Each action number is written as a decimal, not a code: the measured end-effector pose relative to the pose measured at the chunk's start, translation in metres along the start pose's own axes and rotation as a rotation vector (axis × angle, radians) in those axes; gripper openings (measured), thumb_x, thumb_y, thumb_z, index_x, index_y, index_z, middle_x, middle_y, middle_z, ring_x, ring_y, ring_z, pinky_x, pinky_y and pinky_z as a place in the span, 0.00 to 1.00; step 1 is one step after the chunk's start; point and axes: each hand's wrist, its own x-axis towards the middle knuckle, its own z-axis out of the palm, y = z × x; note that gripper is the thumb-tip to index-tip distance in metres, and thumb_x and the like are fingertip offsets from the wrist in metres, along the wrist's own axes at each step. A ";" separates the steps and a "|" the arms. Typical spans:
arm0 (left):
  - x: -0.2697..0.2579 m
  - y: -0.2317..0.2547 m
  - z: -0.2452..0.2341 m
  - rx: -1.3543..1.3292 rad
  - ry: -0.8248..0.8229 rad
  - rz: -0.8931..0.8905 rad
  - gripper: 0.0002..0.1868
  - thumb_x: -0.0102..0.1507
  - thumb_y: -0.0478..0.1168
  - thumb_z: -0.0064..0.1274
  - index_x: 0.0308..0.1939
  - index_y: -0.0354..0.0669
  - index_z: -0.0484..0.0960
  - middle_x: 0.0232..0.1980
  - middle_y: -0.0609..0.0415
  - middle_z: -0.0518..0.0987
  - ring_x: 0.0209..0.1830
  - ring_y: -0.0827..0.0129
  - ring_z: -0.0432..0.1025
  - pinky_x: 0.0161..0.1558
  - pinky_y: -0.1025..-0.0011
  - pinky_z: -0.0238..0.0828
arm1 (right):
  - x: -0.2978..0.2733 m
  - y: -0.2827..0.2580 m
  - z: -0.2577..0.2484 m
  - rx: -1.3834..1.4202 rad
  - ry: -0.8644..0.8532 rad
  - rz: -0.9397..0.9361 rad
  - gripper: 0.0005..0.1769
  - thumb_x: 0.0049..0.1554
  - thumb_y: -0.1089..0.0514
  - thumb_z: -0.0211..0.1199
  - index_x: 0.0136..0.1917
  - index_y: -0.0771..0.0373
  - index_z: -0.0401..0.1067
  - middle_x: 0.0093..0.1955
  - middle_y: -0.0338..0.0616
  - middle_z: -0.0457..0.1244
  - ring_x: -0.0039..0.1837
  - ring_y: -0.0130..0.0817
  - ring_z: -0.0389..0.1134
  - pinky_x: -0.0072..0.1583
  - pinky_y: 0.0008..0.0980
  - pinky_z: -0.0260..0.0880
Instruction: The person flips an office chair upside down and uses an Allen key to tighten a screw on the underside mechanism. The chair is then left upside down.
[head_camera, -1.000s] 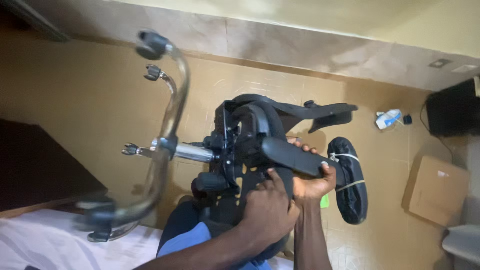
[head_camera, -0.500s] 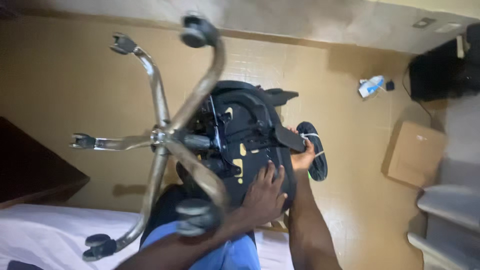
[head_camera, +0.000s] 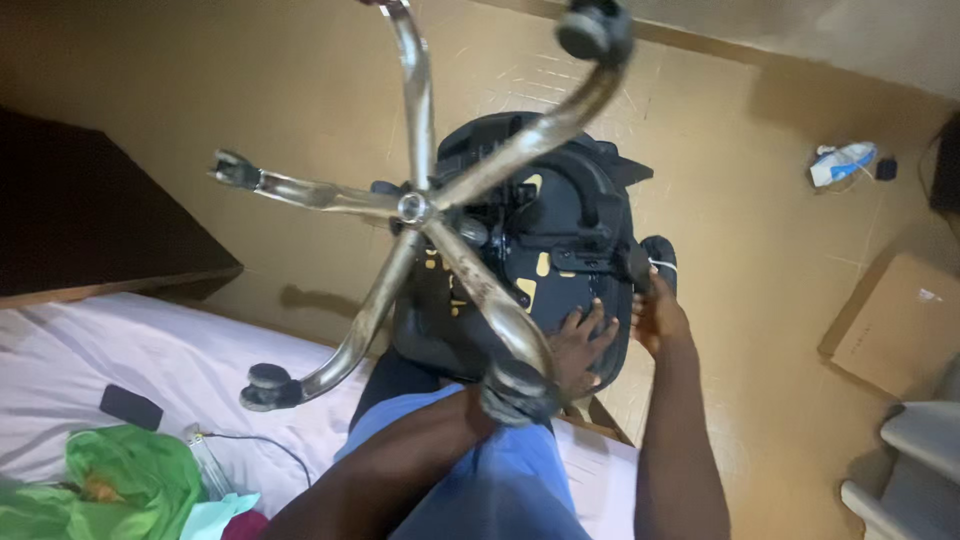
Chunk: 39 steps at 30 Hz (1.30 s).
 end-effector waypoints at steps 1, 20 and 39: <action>0.008 -0.007 0.016 0.038 -0.050 0.020 0.50 0.55 0.49 0.62 0.76 0.40 0.56 0.77 0.25 0.50 0.69 0.31 0.55 0.66 0.44 0.59 | -0.015 -0.005 0.010 -0.164 0.029 0.048 0.37 0.59 0.32 0.56 0.71 0.59 0.65 0.54 0.39 0.64 0.53 0.37 0.66 0.53 0.45 0.68; -0.131 -0.112 0.035 -0.628 0.610 -0.206 0.26 0.61 0.39 0.50 0.64 0.35 0.78 0.64 0.37 0.77 0.63 0.46 0.72 0.64 0.57 0.67 | 0.033 0.124 0.016 -1.161 0.819 -0.574 0.37 0.62 0.36 0.65 0.62 0.73 0.69 0.57 0.74 0.62 0.58 0.73 0.64 0.60 0.65 0.61; -0.072 -0.415 -0.045 -0.743 0.471 -1.055 0.28 0.65 0.57 0.55 0.57 0.38 0.75 0.56 0.43 0.77 0.55 0.54 0.73 0.55 0.58 0.70 | -0.026 0.095 0.068 -1.001 0.743 -0.391 0.42 0.59 0.28 0.58 0.59 0.73 0.72 0.53 0.70 0.67 0.58 0.66 0.69 0.60 0.56 0.67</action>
